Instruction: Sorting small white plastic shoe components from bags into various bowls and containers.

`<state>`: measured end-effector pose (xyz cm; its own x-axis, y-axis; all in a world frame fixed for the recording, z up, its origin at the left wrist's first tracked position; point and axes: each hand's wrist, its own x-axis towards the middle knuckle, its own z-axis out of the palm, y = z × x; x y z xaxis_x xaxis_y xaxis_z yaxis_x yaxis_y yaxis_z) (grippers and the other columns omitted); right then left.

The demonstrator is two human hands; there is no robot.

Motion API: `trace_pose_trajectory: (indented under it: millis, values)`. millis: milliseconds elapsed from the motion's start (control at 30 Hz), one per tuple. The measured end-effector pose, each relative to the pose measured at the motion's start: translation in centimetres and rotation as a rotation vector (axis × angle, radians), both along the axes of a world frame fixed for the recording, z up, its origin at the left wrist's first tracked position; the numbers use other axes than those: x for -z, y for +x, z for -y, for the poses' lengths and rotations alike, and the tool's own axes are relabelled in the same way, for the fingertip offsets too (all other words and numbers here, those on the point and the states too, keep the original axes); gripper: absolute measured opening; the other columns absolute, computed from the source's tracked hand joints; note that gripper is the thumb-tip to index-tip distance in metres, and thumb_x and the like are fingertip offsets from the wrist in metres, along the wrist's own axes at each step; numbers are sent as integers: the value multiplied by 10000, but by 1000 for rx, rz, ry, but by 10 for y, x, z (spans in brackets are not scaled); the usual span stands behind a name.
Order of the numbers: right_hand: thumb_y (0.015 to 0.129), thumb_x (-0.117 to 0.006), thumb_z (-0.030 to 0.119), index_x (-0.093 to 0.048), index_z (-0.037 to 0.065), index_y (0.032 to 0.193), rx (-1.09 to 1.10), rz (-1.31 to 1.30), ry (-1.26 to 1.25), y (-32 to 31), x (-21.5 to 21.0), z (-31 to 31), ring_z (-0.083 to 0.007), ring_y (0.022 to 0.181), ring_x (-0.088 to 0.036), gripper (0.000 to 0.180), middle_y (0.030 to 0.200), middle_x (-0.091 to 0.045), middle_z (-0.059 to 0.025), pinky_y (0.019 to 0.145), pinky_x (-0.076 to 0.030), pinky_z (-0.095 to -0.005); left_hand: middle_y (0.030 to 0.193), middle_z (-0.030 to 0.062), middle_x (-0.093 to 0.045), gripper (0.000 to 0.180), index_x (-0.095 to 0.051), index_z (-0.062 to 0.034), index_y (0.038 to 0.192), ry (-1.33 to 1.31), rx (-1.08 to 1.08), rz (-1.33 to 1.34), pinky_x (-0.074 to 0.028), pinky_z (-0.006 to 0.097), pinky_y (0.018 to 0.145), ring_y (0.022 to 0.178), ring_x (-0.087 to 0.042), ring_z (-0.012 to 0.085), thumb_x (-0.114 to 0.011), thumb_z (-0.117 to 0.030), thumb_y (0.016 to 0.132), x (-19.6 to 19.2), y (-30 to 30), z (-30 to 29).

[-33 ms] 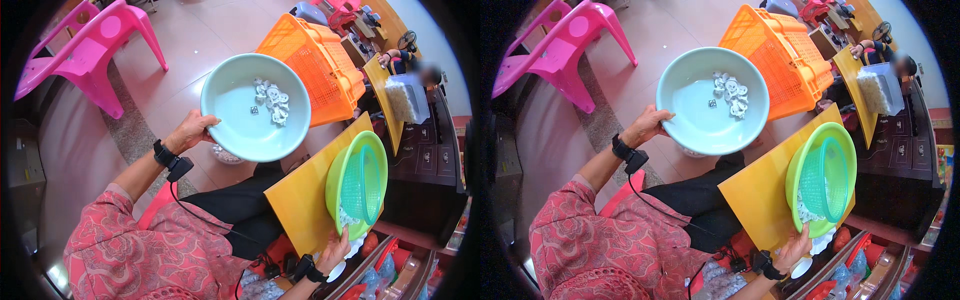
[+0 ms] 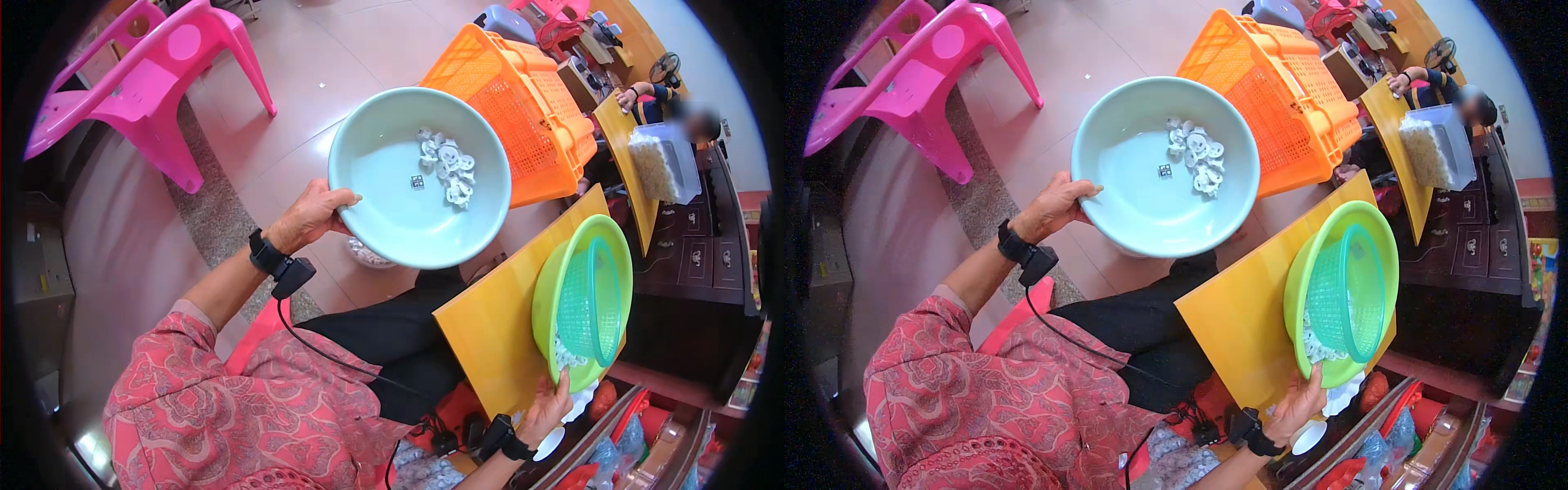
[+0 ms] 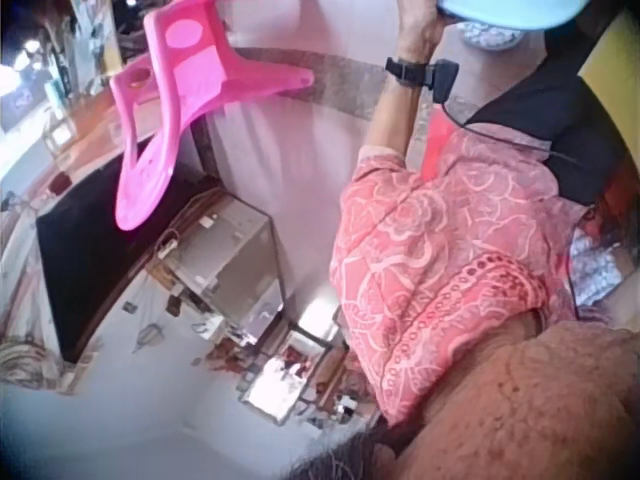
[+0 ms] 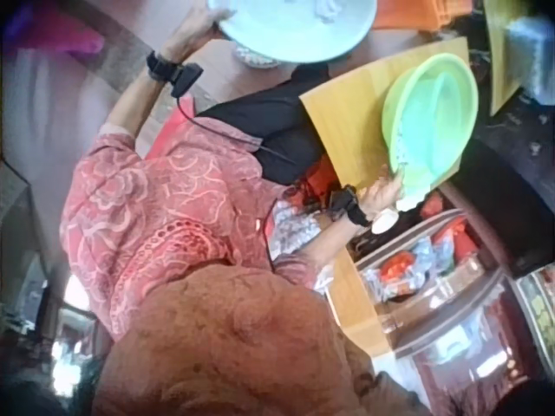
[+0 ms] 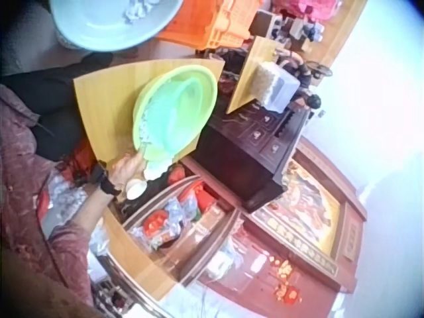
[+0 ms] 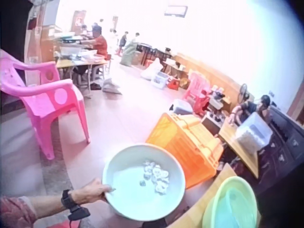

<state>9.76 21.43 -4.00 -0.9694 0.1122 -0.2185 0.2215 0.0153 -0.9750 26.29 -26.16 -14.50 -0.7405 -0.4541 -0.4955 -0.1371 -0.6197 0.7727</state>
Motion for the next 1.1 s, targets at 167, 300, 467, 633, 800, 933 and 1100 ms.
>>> trace_pose_trajectory:
  millis: [167, 300, 467, 633, 800, 933, 1100]
  values:
    - [950, -668, 178, -572, 13, 1260, 18, -65, 77, 5, -7, 19, -153, 957, -599, 364, 1160, -633, -52, 785, -473, -319, 993, 157, -690, 321, -586, 119, 1136, -37, 44, -46, -630, 433, 704, 820, -717, 242, -613, -93, 897, -24, 26, -7]
    - [923, -709, 226, -582, -4, 1252, 0, -242, 226, -1, 0, 13, -185, 990, -605, 421, 1150, -644, -77, 857, -464, -345, 996, 184, -698, 320, -606, 133, 1118, -33, 38, -72, -633, 422, 717, 834, -724, 260, -610, -87, 885, -37, 36, -18]
    - [865, -763, 214, -374, -6, 1460, 208, -594, 1062, -17, 8, -1, -340, 1210, -518, 744, 1395, -474, -202, 1041, -411, -460, 988, 128, -695, 310, -605, 88, 1137, -33, 138, -55, -612, 377, 722, 832, -709, 204, -626, -111, 901, -50, 43, -22]
    - [755, -832, 260, -280, 16, 1517, 45, -239, 1498, -9, -39, 35, -419, 1387, -337, 972, 1520, -339, -223, 1121, -305, -537, 975, 117, -697, 303, -611, 73, 1136, -43, 156, -26, -608, 364, 719, 828, -708, 194, -627, -117, 899, -51, 53, -24]
    - [688, -856, 293, -254, 82, 1548, -88, -1031, 1673, -32, -45, 37, -385, 1432, -292, 1071, 1547, -337, -168, 1120, -315, -539, 960, 90, -685, 293, -613, 46, 1118, -121, 152, -18, -582, 323, 661, 792, -691, 170, -644, -131, 887, -72, 48, -29]
    - [683, -851, 187, -494, 27, 1317, -204, -860, 1580, -53, -25, 52, -391, 1222, -479, 744, 1265, -554, -184, 981, -412, -505, 935, 75, -672, 289, -613, 34, 1101, -180, 152, -62, -566, 313, 640, 762, -675, 161, -651, -143, 876, -95, 40, -33]
    - [712, -836, 128, -592, -12, 997, -34, -950, 1289, -51, -32, 44, -405, 966, -545, 401, 932, -610, -178, 819, -434, -483, 929, 97, -677, 300, -611, 56, 1106, -340, 116, -126, -591, 327, 633, 744, -688, 181, -619, -139, 879, -119, 13, -28]
